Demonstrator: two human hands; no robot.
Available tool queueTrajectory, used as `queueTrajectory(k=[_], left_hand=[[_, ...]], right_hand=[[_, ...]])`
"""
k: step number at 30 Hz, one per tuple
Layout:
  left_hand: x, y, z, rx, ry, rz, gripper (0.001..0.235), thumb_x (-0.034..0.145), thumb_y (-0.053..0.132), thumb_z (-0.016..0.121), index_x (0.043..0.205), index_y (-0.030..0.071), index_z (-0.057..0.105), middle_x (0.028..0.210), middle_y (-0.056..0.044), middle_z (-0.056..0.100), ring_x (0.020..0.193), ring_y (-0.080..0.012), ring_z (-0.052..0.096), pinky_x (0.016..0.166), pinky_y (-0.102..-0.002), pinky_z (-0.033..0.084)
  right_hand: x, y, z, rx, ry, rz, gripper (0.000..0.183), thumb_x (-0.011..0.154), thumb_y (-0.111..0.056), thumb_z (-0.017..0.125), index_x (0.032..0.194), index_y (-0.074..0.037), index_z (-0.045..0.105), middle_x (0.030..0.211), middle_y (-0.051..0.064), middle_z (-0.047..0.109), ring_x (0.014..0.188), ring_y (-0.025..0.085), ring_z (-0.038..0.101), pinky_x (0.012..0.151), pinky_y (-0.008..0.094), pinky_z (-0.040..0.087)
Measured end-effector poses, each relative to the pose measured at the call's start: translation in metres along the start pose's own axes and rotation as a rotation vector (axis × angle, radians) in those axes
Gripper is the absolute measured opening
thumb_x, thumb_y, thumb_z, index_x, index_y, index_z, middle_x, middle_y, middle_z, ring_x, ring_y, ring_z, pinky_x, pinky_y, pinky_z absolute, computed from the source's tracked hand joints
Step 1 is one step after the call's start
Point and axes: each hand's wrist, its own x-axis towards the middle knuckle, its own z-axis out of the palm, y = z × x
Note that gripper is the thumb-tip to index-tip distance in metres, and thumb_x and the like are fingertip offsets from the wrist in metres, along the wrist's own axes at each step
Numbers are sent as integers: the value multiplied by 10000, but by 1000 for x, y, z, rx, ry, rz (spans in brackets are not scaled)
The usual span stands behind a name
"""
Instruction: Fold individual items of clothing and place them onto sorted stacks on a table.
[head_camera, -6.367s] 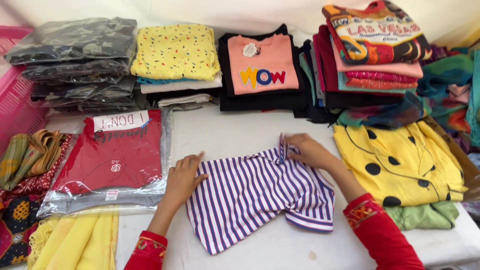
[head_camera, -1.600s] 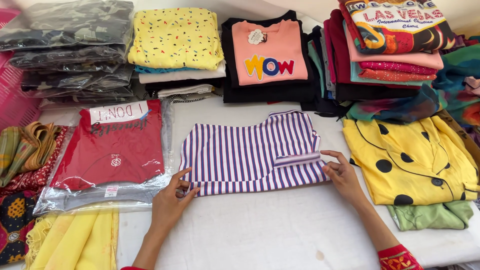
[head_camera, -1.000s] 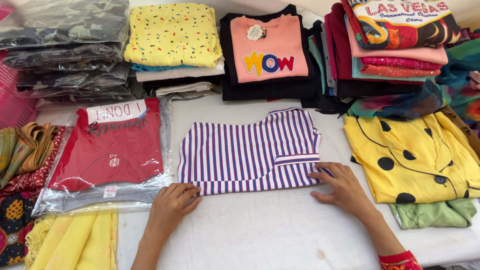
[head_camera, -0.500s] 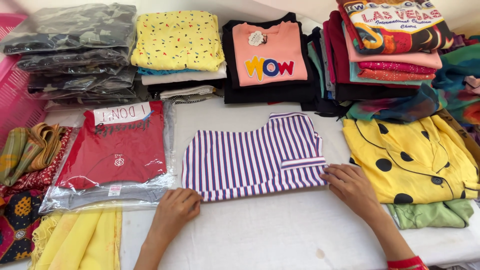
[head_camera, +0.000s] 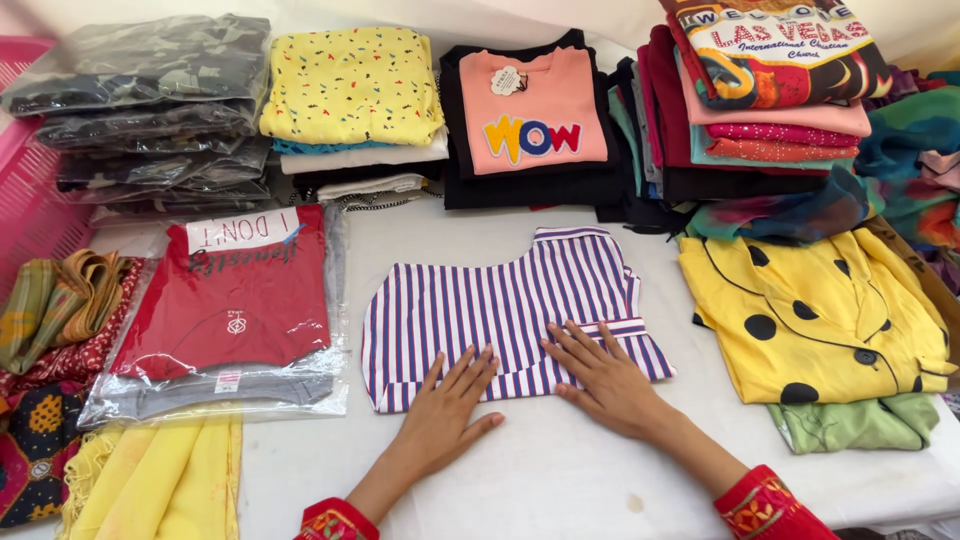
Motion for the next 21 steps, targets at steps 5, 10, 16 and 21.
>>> queueTrajectory(k=[5, 10, 16, 21], left_hand=[[2, -1, -14, -64, -92, -57, 829, 979, 693, 373, 1584, 133, 286, 1655, -80, 234, 1531, -268, 160, 1208, -550, 59], [42, -40, -37, -251, -162, -194, 445, 1067, 437, 479, 1453, 230, 560, 1508, -35, 553, 1524, -247, 371, 1271, -443, 260], [94, -138, 14, 181, 516, -330, 558, 924, 7, 520, 1459, 155, 572, 1499, -60, 608, 1468, -253, 481, 1202, -474, 321], [94, -155, 32, 95, 559, -443, 461, 998, 128, 534, 1458, 128, 564, 1421, -67, 620, 1389, -255, 494, 1155, -523, 302]], right_hand=[[1, 4, 5, -6, 9, -19, 670, 1051, -576, 289, 1601, -194, 273, 1668, 51, 220, 1547, 216, 86, 1223, 490, 15], [39, 25, -9, 316, 197, 67, 686, 1022, -359, 470, 1596, -44, 266, 1644, 252, 274, 1503, 387, 251, 1194, 518, 219], [122, 79, 17, 247, 567, 393, 570, 972, -138, 566, 1523, -85, 428, 1539, 180, 497, 1375, 393, 491, 1177, 560, 344], [132, 112, 70, 161, 594, 642, 599, 954, -188, 615, 1518, -81, 445, 1486, 180, 518, 1361, 384, 477, 1143, 613, 292]])
